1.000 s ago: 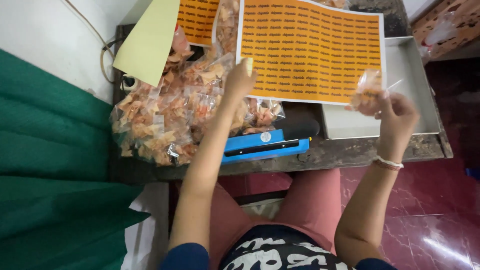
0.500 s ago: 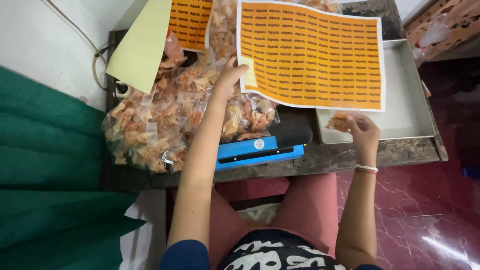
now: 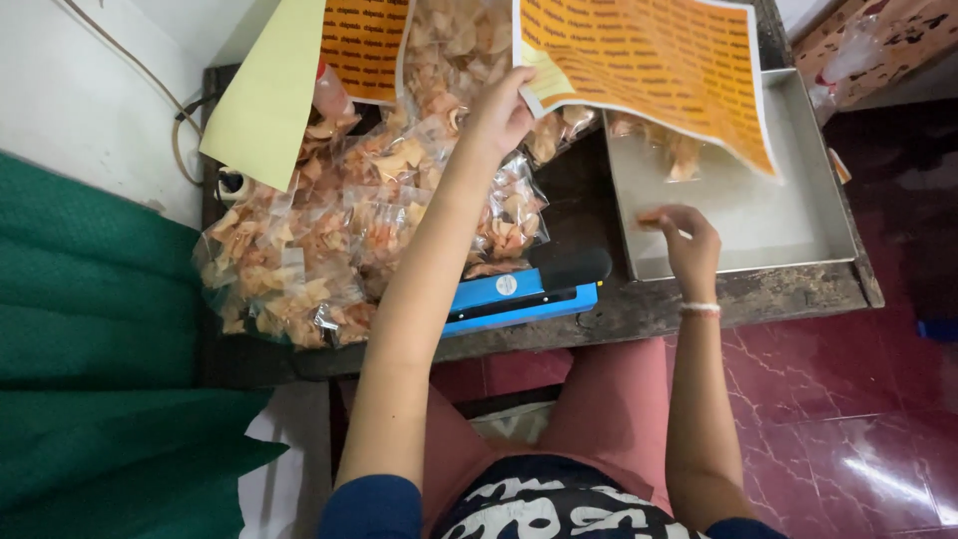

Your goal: The person peels a sticker from a sheet and applies it to a small plastic bag containing snack chips. They process multiple bags one by one, applying a label to each bag before placing it into a metal tray.

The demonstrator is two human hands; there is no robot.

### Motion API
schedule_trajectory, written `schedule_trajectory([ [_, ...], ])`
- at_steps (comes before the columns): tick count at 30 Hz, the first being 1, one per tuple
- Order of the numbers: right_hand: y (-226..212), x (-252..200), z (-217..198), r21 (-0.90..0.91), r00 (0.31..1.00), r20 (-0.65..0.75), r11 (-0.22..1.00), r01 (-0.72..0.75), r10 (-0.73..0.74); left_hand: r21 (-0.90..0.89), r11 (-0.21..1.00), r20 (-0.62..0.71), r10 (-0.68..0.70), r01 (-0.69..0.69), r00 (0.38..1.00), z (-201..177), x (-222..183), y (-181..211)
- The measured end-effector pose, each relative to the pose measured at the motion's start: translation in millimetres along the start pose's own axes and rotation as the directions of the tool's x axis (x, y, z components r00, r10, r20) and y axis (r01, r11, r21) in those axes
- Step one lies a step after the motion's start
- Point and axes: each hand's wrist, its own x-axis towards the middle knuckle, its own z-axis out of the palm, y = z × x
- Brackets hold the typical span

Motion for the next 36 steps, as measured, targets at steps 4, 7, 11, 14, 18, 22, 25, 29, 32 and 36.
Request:
schedule_trajectory([
  [4,82,61,21,-0.085,0.999,-0.008,0.996,0.035,-0.036,-0.004,1.0,0.002,0.029,-0.029,1.0,-2,-11,-1],
  [7,152,121,42,-0.395,0.993,-0.049,0.915,0.08,-0.108,0.069,0.997,-0.048,0.042,-0.039,0.998,-14,-20,0],
  [11,131,162,60,-0.397,0.999,-0.023,0.917,0.031,-0.044,0.147,0.989,-0.122,0.037,-0.019,0.992,-33,-24,0],
  [14,111,169,64,-0.431,1.0,0.011,0.902,0.024,-0.022,0.2,0.975,-0.226,0.14,-0.095,0.964,-76,1,-40],
  [18,88,161,63,-0.505,0.998,0.059,0.863,0.0,0.034,0.295,0.933,-0.282,0.291,-0.206,0.914,-88,-4,-54],
  [22,72,145,52,-0.548,0.992,0.103,0.836,0.001,0.066,0.255,0.936,-0.278,0.311,-0.243,0.909,-92,-3,-54],
  [25,62,134,39,-0.587,0.986,0.135,0.81,-0.002,0.1,0.26,0.917,-0.267,0.369,-0.302,0.89,-100,4,-56],
  [29,13,113,13,-0.674,0.968,0.193,0.739,0.01,0.163,0.274,0.909,-0.243,0.381,-0.314,0.892,-123,26,-66],
  [32,-59,115,13,-0.649,0.961,0.258,0.755,0.093,0.104,0.29,0.902,-0.243,0.392,-0.32,0.887,-135,40,-73],
  [36,-119,134,63,-0.333,0.917,0.334,0.883,0.331,-0.217,0.303,0.887,-0.242,0.426,-0.349,0.872,-121,20,-64],
])
